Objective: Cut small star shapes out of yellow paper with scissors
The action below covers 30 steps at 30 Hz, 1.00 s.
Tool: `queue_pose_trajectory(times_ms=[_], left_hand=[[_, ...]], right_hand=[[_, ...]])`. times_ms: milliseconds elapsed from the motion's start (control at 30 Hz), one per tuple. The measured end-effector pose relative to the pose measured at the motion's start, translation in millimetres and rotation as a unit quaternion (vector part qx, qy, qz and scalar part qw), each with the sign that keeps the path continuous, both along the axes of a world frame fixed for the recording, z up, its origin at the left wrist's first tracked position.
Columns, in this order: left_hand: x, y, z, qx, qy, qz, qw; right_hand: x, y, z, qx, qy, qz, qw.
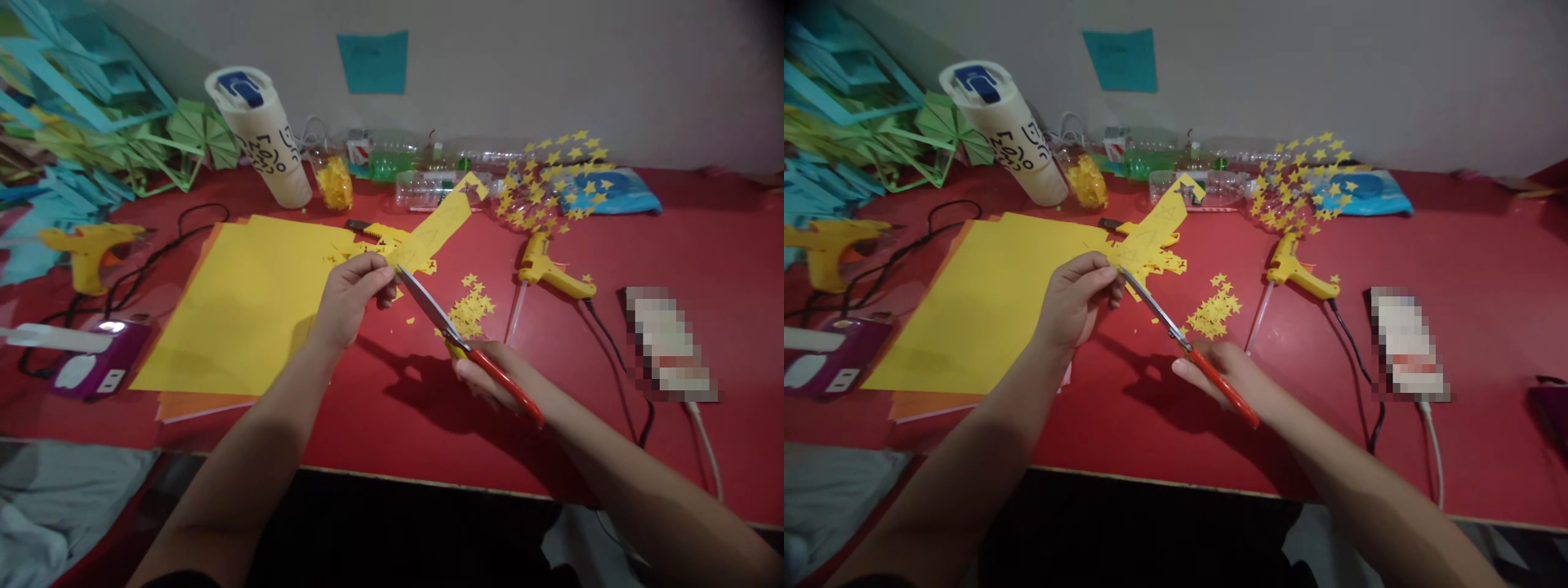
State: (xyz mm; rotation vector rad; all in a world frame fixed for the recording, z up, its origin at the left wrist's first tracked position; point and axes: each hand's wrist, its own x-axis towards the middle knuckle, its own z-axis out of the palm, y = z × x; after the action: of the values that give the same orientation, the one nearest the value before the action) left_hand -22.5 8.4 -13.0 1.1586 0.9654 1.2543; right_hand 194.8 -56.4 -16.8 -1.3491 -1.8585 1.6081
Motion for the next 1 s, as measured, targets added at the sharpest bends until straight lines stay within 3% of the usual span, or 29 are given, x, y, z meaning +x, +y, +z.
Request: queue_pose_trajectory(times_ms=[400, 1000], left_hand=[[-2.3, 0.5, 1.8, -0.01, -0.001, -0.012, 1.0], [-4.0, 1.4, 6.8, -0.017, 0.006, -0.016, 1.0]], right_hand=[[-2.3, -0.1, -1.1, -0.049, 0.0, -0.024, 0.998], [-2.6, 0.3, 2.9, -0.033, -0.016, -0.019, 0.999]])
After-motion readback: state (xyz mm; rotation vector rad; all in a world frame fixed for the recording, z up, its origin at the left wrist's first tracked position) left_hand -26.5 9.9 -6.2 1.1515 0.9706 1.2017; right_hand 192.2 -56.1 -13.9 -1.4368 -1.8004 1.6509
